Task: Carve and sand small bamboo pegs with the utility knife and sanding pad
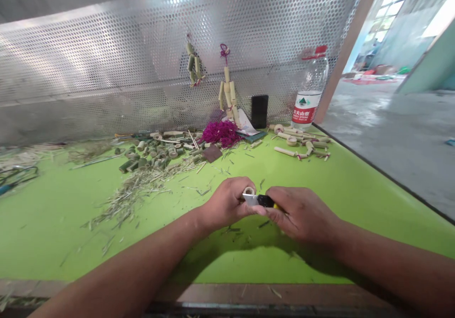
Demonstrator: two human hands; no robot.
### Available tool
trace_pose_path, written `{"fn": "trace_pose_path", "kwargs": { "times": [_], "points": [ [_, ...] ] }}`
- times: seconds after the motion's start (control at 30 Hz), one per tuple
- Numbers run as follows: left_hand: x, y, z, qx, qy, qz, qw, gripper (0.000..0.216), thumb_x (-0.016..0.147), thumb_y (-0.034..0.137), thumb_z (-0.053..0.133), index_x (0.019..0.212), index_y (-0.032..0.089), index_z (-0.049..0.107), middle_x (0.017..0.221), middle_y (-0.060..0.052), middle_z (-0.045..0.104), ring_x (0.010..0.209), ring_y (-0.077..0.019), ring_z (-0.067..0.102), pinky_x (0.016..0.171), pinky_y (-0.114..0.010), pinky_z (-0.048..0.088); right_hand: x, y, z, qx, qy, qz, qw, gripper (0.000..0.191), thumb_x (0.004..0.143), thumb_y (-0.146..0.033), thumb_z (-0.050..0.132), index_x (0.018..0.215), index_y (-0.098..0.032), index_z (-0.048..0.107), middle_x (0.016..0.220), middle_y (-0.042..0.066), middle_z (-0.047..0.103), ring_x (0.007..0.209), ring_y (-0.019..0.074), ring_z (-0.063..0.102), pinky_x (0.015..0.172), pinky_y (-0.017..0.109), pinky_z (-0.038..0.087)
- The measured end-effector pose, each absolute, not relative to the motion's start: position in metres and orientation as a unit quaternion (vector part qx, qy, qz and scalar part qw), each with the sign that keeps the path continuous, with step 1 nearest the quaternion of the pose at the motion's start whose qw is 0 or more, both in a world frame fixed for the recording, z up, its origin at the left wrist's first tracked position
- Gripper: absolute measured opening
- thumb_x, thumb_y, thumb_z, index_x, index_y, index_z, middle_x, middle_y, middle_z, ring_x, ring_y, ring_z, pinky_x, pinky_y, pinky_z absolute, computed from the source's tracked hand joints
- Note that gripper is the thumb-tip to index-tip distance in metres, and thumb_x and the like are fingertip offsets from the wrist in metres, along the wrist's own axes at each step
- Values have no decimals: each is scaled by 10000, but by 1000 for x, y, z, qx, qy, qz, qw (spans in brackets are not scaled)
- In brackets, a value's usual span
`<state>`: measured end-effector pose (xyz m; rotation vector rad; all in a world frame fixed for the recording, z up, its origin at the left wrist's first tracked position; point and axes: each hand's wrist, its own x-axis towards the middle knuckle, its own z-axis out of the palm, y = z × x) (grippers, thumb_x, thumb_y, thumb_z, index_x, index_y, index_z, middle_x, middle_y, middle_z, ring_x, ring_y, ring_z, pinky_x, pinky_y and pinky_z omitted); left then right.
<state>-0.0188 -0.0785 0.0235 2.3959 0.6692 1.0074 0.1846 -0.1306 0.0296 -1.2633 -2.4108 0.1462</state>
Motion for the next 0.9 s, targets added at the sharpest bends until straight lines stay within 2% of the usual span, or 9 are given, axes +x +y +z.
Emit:
{"fn": "trace_pose_path", "kwargs": {
  "times": [0.17, 0.27, 0.4, 0.5, 0.67, 0.73, 0.9],
  "points": [
    [-20, -79, 25, 863, 263, 360, 240, 536, 831, 658, 533, 651, 156, 480, 580, 31, 448, 526, -76, 375, 510, -216, 270, 185, -129, 30, -483, -848, 72, 207, 400, 973, -521, 380, 766, -197, 490, 635, -4, 522, 545, 124, 409, 537, 264, 187],
    [-24, -75, 24, 841, 276, 353, 302, 510, 841, 612, 560, 636, 154, 466, 576, 38, 414, 523, -74, 370, 501, -215, 263, 185, -129, 31, -504, -834, 78, 210, 390, 974, -511, 380, 762, -199, 479, 640, -4, 526, 537, 121, 403, 530, 262, 189],
    [-28, -70, 20, 794, 263, 331, 437, 472, 761, 581, 679, 860, 161, 487, 676, 52, 408, 575, -75, 367, 505, -200, 294, 186, -128, 30, -503, -827, 99, 229, 376, 978, -498, 370, 766, -201, 461, 631, -9, 514, 540, 121, 413, 526, 254, 209],
    [-29, -66, 17, 765, 251, 330, 492, 450, 808, 524, 659, 976, 175, 431, 768, 39, 415, 614, -74, 368, 531, -201, 341, 188, -125, 30, -511, -803, 137, 276, 368, 976, -496, 374, 763, -203, 442, 603, -24, 482, 529, 116, 416, 511, 242, 225],
    [-29, -61, 16, 768, 284, 349, 456, 333, 906, 473, 541, 961, 148, 494, 881, -42, 540, 770, -130, 509, 687, -272, 436, 190, -120, 30, -516, -774, 177, 322, 340, 972, -475, 394, 779, -201, 452, 600, -29, 481, 531, 113, 421, 497, 237, 232],
    [-30, -60, 15, 779, 300, 353, 422, 316, 912, 453, 540, 976, 144, 541, 917, -56, 561, 811, -143, 518, 705, -272, 426, 189, -119, 29, -514, -786, 171, 297, 337, 972, -470, 391, 780, -200, 456, 605, -27, 484, 533, 116, 420, 504, 243, 230],
    [-31, -64, 14, 817, 286, 346, 363, 317, 933, 445, 505, 1048, 157, 572, 873, -36, 550, 757, -139, 485, 665, -255, 394, 184, -122, 27, -502, -822, 140, 230, 350, 971, -479, 378, 786, -196, 471, 643, -8, 514, 565, 131, 426, 535, 260, 218]
  ]
}}
